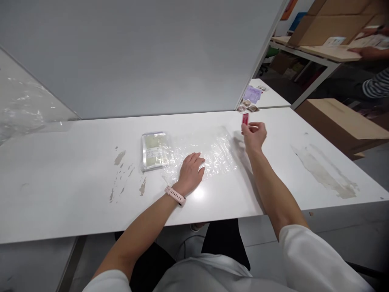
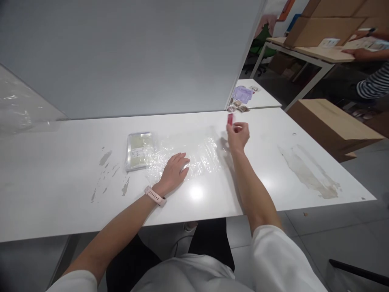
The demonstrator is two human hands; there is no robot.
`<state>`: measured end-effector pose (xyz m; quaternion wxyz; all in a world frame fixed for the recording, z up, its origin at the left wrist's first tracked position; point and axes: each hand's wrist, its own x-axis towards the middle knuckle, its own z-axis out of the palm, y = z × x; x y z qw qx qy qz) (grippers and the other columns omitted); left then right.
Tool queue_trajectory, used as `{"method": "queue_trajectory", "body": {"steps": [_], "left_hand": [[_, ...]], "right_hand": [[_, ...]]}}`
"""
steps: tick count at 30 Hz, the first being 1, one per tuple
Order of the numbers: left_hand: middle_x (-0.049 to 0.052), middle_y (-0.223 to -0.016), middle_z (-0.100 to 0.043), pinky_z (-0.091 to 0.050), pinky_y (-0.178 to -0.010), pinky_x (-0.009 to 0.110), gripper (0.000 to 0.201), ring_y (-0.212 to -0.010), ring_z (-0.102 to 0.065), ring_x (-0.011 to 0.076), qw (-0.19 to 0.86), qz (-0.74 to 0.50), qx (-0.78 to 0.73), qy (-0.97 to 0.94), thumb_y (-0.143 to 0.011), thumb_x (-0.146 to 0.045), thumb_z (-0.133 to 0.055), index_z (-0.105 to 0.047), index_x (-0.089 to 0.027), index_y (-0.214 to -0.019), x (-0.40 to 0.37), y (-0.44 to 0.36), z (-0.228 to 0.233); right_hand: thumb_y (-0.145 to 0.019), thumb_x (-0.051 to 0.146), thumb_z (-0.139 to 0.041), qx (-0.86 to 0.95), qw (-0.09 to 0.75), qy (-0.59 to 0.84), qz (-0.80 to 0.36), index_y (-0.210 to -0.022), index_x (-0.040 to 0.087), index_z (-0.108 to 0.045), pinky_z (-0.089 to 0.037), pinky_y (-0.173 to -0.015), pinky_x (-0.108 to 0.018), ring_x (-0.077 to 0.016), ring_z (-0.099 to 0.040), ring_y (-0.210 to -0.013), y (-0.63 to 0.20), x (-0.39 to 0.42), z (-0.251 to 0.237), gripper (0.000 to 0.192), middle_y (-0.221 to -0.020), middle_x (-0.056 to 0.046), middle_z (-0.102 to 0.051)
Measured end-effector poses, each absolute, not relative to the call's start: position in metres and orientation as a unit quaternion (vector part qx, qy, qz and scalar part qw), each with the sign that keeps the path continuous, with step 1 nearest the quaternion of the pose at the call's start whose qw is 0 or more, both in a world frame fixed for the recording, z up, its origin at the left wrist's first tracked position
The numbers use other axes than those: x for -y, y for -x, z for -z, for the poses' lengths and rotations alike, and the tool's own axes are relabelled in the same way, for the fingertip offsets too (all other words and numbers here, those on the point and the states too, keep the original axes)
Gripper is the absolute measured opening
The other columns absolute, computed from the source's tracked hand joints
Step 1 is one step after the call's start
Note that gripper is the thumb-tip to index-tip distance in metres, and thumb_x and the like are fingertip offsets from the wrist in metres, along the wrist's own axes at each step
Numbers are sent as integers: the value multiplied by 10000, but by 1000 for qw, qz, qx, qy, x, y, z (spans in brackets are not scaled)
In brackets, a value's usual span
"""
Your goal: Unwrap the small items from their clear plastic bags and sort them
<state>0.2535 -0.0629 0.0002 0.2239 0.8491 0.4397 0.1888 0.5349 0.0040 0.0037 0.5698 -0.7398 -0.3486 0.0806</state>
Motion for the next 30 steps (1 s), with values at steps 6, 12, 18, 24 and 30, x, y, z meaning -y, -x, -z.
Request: {"method": "queue_trajectory", "body": {"steps": [6, 12, 18, 24, 30], "left_hand": [[125, -1499, -505, -304, -1215, 532, 304, -1458, -376, 295, 198, -184, -441, -856, -975, -192, -456, -608, -168, -1237, 64, -255, 4], [108, -1501, -507, -332, -1216, 532, 319, -1456, -386, 289, 170, -188, -437, -863, -991, -198, -436, -595, -182, -1266, 64, -255, 9], [94, -1510, -499, -377, -1197, 537, 319, -1464, -379, 271, 153, -198, -428, -868, -999, -183, -424, -584, -190, -1275, 65, -254, 12], [83, -1499, -511, -423, -1163, 547, 328, -1444, -409, 271, 133, -218, -419, -871, -999, -180, -432, -564, -211, -1298, 65, -255, 14], [87, -1489, -519, -447, -1140, 560, 337, -1432, -422, 278, 138, -214, -416, -873, -995, -178, -432, -552, -208, -1308, 63, -256, 11]], "right_hand": [[-867, 276, -560, 195, 456, 867, 49, -1257, 157, -504, -430, -958, -444, -290, -593, -1070, -625, -50, 10, 412, -1086, -151, -648], [-920, 397, -525, 247, 360, 899, 29, -1385, 71, -454, -340, -1039, -549, -389, -399, -1299, -654, -105, 24, 573, -1334, -305, -494], [-813, 550, -633, 346, 299, 889, -2, -1534, 43, -259, -245, -1165, -557, -417, -282, -1427, -658, -150, 34, 958, -1575, -305, -263], [-882, 436, -589, 357, 313, 880, -24, -1532, -7, -234, -207, -1195, -547, -380, -176, -1502, -662, -189, 37, 863, -1622, -326, -124], [-979, 333, -403, 452, 277, 847, 34, -1429, -82, -375, -343, -1078, -469, -299, -388, -1363, -671, -222, 41, 613, -1495, -383, -327]]}}
